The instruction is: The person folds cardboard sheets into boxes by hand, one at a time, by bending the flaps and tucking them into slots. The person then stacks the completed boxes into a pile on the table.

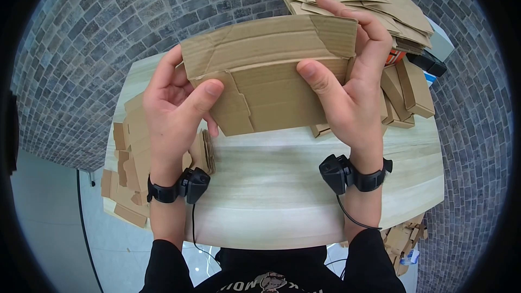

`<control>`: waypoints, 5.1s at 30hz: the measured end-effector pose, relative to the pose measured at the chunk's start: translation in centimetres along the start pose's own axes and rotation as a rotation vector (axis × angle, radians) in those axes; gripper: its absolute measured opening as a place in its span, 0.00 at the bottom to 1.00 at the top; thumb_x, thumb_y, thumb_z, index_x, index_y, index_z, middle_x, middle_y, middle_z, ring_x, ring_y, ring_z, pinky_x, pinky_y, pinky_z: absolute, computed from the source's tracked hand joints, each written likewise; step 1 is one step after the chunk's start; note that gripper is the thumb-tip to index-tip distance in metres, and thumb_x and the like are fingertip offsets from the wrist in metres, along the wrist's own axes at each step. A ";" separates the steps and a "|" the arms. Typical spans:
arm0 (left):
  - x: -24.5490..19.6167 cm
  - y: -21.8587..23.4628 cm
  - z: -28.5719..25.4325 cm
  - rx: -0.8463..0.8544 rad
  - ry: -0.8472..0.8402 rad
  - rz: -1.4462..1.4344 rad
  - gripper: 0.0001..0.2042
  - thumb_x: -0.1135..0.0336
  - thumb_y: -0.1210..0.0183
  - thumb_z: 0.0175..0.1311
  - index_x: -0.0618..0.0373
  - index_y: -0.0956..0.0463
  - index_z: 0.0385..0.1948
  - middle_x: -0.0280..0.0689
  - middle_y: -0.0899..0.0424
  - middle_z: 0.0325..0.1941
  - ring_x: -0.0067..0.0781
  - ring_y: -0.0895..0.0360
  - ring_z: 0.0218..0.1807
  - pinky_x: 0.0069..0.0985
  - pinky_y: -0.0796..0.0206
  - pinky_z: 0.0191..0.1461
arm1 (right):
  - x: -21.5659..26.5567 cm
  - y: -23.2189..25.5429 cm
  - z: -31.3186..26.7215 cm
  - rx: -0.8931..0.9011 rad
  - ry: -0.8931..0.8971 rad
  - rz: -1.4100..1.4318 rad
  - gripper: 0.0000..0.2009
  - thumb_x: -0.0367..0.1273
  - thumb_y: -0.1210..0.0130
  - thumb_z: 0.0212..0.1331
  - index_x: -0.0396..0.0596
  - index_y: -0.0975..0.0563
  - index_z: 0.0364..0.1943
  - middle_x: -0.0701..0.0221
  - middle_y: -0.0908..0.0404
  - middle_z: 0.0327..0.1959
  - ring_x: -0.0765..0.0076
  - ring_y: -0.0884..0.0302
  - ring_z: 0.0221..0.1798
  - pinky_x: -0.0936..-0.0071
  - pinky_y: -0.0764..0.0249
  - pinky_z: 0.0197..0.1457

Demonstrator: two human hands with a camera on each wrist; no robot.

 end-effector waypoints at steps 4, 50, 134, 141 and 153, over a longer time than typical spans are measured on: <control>0.0 0.1 0.0 -0.001 -0.025 0.018 0.30 0.75 0.36 0.57 0.67 0.41 0.61 0.48 0.24 0.54 0.31 0.22 0.49 0.14 0.30 0.18 | 0.3 -0.1 0.1 0.018 0.049 -0.041 0.31 0.28 0.40 0.57 0.47 0.46 0.60 0.53 0.38 0.66 0.63 0.34 0.62 0.68 0.35 0.64; -0.5 0.9 0.2 -0.041 0.021 0.025 0.25 0.75 0.36 0.56 0.70 0.35 0.55 0.45 0.20 0.49 0.24 0.20 0.46 0.09 0.34 0.17 | -1.6 0.0 -0.7 -0.053 -0.348 0.090 0.27 0.32 0.31 0.49 0.41 0.34 0.51 0.66 0.21 0.41 0.75 0.24 0.45 0.77 0.25 0.46; 6.6 0.2 -11.3 0.298 -0.011 0.630 0.29 0.70 0.28 0.46 0.59 0.27 0.54 0.41 0.19 0.49 0.27 0.20 0.42 0.21 0.24 0.39 | -7.4 -3.1 -19.4 0.179 -0.869 0.580 0.38 0.61 0.82 0.66 0.51 0.55 0.73 0.55 0.48 0.72 0.57 0.53 0.74 0.62 0.59 0.75; 5.5 3.3 -10.4 -0.066 0.469 0.223 0.19 0.74 0.41 0.60 0.67 0.29 0.53 0.42 0.19 0.40 0.25 0.20 0.32 0.19 0.26 0.29 | -9.9 0.8 -20.5 -0.178 -0.932 0.512 0.26 0.48 0.69 0.73 0.41 0.36 0.59 0.56 0.23 0.53 0.64 0.25 0.55 0.70 0.32 0.59; 12.9 5.6 -3.4 -0.199 0.586 -0.021 0.11 0.65 0.48 0.69 0.61 0.31 0.47 0.35 0.25 0.42 0.26 0.21 0.38 0.24 0.21 0.45 | -9.7 -0.6 -21.3 0.026 -0.881 0.323 0.09 0.30 0.52 0.65 0.39 0.24 0.37 0.70 0.21 0.28 0.78 0.24 0.32 0.79 0.27 0.38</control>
Point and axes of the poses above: each hand's wrist, its own z-axis towards the middle knuckle, its own y-axis out of the back of the hand, x = y × z, the point moved 8 cm from there along z, towards the middle knuckle
